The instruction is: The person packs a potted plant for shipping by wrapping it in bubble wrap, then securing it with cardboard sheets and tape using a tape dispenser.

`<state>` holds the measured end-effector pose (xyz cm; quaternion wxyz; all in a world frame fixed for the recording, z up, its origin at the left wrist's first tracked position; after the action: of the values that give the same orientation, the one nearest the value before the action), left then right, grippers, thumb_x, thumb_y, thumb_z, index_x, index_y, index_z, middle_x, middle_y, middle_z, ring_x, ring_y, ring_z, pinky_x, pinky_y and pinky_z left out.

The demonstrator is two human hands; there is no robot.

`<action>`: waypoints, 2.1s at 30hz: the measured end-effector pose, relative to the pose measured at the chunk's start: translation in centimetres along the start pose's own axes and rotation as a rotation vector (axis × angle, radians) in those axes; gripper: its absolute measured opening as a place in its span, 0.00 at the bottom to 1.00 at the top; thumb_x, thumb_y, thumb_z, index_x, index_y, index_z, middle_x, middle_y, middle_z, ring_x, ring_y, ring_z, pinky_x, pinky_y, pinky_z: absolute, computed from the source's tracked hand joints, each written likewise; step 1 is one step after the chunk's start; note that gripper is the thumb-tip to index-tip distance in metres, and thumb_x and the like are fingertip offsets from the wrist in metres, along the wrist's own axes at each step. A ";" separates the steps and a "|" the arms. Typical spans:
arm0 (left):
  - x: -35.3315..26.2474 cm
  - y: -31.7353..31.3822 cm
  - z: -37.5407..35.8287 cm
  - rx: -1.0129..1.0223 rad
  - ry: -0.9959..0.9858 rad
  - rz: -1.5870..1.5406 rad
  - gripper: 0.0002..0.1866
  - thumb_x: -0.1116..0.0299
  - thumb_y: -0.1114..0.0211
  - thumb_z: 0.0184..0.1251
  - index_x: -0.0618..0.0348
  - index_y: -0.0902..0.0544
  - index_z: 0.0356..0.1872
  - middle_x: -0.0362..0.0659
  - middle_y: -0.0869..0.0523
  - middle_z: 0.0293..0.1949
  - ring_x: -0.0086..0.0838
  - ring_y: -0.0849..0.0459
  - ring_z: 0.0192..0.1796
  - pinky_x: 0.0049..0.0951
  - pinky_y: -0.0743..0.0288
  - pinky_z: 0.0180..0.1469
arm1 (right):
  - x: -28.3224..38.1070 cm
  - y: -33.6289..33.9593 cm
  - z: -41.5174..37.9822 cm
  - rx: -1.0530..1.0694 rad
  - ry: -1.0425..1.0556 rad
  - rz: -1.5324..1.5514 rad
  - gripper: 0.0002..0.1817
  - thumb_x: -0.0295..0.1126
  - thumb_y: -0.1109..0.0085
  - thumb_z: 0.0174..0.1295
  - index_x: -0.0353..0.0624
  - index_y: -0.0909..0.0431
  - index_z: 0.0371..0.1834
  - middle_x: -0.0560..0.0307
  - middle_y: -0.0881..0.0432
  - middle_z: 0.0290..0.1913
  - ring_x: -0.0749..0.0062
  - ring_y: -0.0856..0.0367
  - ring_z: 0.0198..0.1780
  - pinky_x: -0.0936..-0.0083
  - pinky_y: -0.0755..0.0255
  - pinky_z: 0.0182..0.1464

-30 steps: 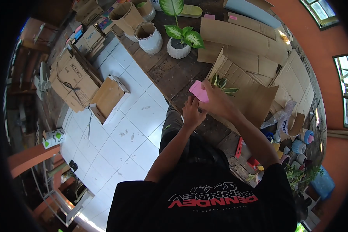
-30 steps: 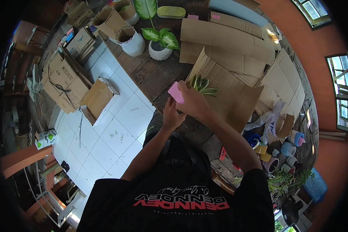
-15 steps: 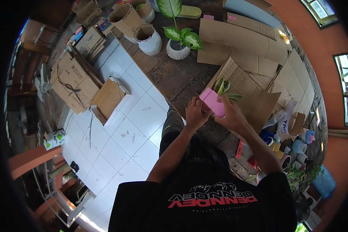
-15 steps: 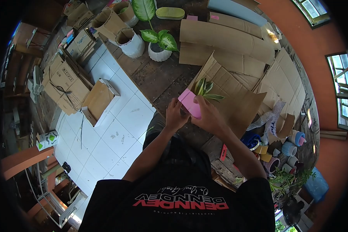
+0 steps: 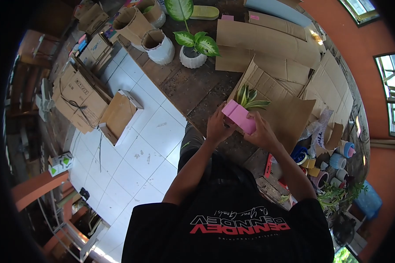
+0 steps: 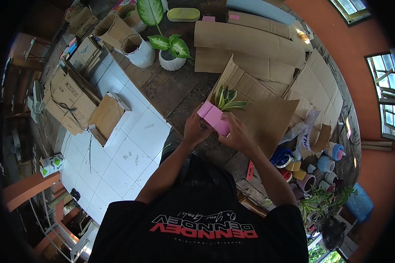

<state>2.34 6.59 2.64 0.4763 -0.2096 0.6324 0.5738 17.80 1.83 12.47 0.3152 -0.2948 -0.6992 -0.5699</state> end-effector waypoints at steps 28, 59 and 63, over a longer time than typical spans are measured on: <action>-1.7 -1.6 1.2 0.062 0.028 0.027 0.40 0.57 0.20 0.50 0.63 0.28 0.63 0.53 0.22 0.64 0.47 0.19 0.62 0.41 0.20 0.59 | -8.5 3.7 -11.6 0.113 -0.080 -0.066 0.38 0.28 0.33 0.47 0.49 0.29 0.68 0.43 0.22 0.59 0.47 0.17 0.51 0.61 0.21 0.54; -1.9 -3.1 5.0 0.291 0.362 0.360 0.65 0.23 0.30 0.44 0.68 0.39 0.73 0.60 0.20 0.60 0.53 0.18 0.60 0.51 0.23 0.60 | -11.1 2.4 -12.2 0.134 -0.115 -0.112 0.40 0.31 0.33 0.47 0.56 0.30 0.70 0.41 0.25 0.65 0.43 0.17 0.52 0.59 0.21 0.56; -1.0 -3.6 4.5 0.311 0.348 0.396 0.64 0.22 0.31 0.44 0.66 0.39 0.73 0.60 0.21 0.61 0.54 0.19 0.62 0.51 0.24 0.61 | -10.1 2.5 -11.3 0.130 -0.092 -0.254 0.41 0.32 0.34 0.48 0.60 0.31 0.72 0.43 0.25 0.65 0.45 0.16 0.51 0.57 0.21 0.55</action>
<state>7.33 9.59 2.14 0.2660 -0.1017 0.8134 0.5072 27.27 -9.39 7.84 0.2266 -0.2089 -0.7801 -0.5444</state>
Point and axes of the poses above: each hand's wrist, its own z-axis towards the middle knuckle, its own y-axis out of the back of the hand, x = y × z, the point moved 7 cm from there along z, towards the middle knuckle
